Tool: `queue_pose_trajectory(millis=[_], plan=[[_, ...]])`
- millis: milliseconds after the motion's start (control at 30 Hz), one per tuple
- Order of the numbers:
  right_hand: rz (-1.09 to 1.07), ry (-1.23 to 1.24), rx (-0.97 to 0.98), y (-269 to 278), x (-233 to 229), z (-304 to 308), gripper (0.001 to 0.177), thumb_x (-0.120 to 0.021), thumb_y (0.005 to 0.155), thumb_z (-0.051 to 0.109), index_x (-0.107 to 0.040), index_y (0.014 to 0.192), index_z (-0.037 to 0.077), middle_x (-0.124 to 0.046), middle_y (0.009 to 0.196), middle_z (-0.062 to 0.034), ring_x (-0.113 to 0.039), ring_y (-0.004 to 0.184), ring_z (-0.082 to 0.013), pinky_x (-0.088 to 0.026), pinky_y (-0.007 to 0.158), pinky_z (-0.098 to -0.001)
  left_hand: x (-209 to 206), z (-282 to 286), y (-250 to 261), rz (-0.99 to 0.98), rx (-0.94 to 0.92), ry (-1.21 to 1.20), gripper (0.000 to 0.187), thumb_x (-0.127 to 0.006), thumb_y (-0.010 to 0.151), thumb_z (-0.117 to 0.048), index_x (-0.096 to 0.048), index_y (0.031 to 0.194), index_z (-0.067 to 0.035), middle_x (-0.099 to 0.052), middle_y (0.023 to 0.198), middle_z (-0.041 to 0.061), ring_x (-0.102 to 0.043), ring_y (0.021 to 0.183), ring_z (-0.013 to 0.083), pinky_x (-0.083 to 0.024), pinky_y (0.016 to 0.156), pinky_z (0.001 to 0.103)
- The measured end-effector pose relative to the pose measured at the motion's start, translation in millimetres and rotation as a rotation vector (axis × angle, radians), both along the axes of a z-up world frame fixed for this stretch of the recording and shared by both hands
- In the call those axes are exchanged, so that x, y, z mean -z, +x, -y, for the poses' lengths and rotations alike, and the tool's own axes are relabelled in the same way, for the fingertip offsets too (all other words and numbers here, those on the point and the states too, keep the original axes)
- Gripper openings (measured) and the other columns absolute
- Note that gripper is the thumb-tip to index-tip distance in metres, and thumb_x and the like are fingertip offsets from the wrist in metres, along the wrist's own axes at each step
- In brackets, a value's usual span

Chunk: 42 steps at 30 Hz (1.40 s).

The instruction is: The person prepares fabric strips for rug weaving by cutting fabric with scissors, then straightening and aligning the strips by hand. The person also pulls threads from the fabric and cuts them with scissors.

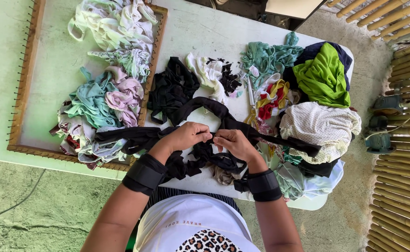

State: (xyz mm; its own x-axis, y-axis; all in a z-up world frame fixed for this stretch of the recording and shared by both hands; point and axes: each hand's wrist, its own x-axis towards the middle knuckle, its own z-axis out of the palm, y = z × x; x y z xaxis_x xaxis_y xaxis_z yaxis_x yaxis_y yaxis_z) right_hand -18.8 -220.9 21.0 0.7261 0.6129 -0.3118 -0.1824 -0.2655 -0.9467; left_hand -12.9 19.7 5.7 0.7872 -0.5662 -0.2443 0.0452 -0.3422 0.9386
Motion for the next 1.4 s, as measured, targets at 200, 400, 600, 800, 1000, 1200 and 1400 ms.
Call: queue_pose_trajectory(millis=[200,400,600,800,1000,1200,1400], plan=[[0.127,-0.152,0.061,3.8,-20.3,-1.9,0.032,-0.064,0.102,0.024,-0.065,0.082,-0.001,-0.055,0.066,0.0009,-0.046,0.061,-0.0079,-0.038,0.054,-0.0265,-26.1,-7.7,12.8,-0.008,0.011,-0.012,0.027,-0.067,0.099,-0.027,-0.068,0.087,-0.002,-0.063,0.069,0.004,-0.055,0.066,0.0105,-0.049,0.063,0.031],[-0.008,0.079,0.148,2.1,-13.3,-4.1,0.019,-0.059,0.105,0.018,-0.069,0.098,0.003,-0.062,0.077,0.0029,-0.056,0.072,-0.0049,-0.046,0.062,-0.0243,-13.0,-5.6,13.7,-0.316,-0.057,-0.3,0.018,-0.058,0.101,-0.016,-0.068,0.104,-0.001,-0.073,0.095,0.0,-0.068,0.085,0.0044,-0.058,0.079,0.022],[0.223,-0.24,0.129,7.0,-31.7,-15.7,0.015,-0.064,0.099,0.019,-0.072,0.098,0.006,-0.063,0.067,-0.0014,-0.05,0.06,-0.0071,-0.045,0.055,-0.0266,-0.3,5.3,13.2,-0.274,-0.068,-0.286,0.023,-0.059,0.096,-0.01,-0.071,0.114,-0.003,-0.071,0.094,0.0,-0.059,0.08,0.0032,-0.049,0.07,0.022],[0.354,-0.257,0.091,12.8,-43.7,-13.6,0.025,-0.075,0.093,0.026,-0.069,0.093,0.002,-0.059,0.066,-0.0033,-0.044,0.06,-0.0077,-0.043,0.053,-0.0284,15.8,4.5,11.0,-0.131,-0.018,-0.167,0.028,-0.064,0.104,-0.028,-0.074,0.098,-0.002,-0.06,0.076,-0.002,-0.05,0.075,0.0039,-0.046,0.068,0.025],[0.314,-0.258,0.084,15.2,-71.7,-13.9,0.023,-0.071,0.096,0.026,-0.072,0.086,0.005,-0.045,0.06,-0.001,-0.036,0.059,-0.0082,-0.034,0.05,-0.0304,-22.5,5.8,11.6,-0.041,-0.051,-0.168,0.033,-0.065,0.1,-0.032,-0.073,0.085,-0.004,-0.068,0.074,0.0,-0.057,0.072,0.0055,-0.049,0.069,0.027],[0.284,-0.177,0.132,5.6,-38.6,0.6,0.03,-0.072,0.096,0.023,-0.06,0.079,0.001,-0.041,0.064,0.001,-0.037,0.061,-0.0069,-0.035,0.051,-0.0287,-15.7,1.5,12.2,-0.033,-0.023,-0.067,0.034,-0.069,0.099,-0.03,-0.072,0.079,-0.002,-0.064,0.07,0.005,-0.054,0.069,0.0116,-0.048,0.067,0.031],[0.156,-0.07,0.349,12.9,48.8,34.5,0.016,-0.063,0.103,0.017,-0.072,0.103,0.004,-0.071,0.09,-0.0006,-0.064,0.086,-0.0072,-0.053,0.078,-0.025,30.3,-14.1,17.1,-0.066,-0.137,-0.037,0.028,-0.068,0.095,-0.029,-0.076,0.094,-0.003,-0.075,0.078,0.006,-0.072,0.067,0.0104,-0.056,0.063,0.028]])
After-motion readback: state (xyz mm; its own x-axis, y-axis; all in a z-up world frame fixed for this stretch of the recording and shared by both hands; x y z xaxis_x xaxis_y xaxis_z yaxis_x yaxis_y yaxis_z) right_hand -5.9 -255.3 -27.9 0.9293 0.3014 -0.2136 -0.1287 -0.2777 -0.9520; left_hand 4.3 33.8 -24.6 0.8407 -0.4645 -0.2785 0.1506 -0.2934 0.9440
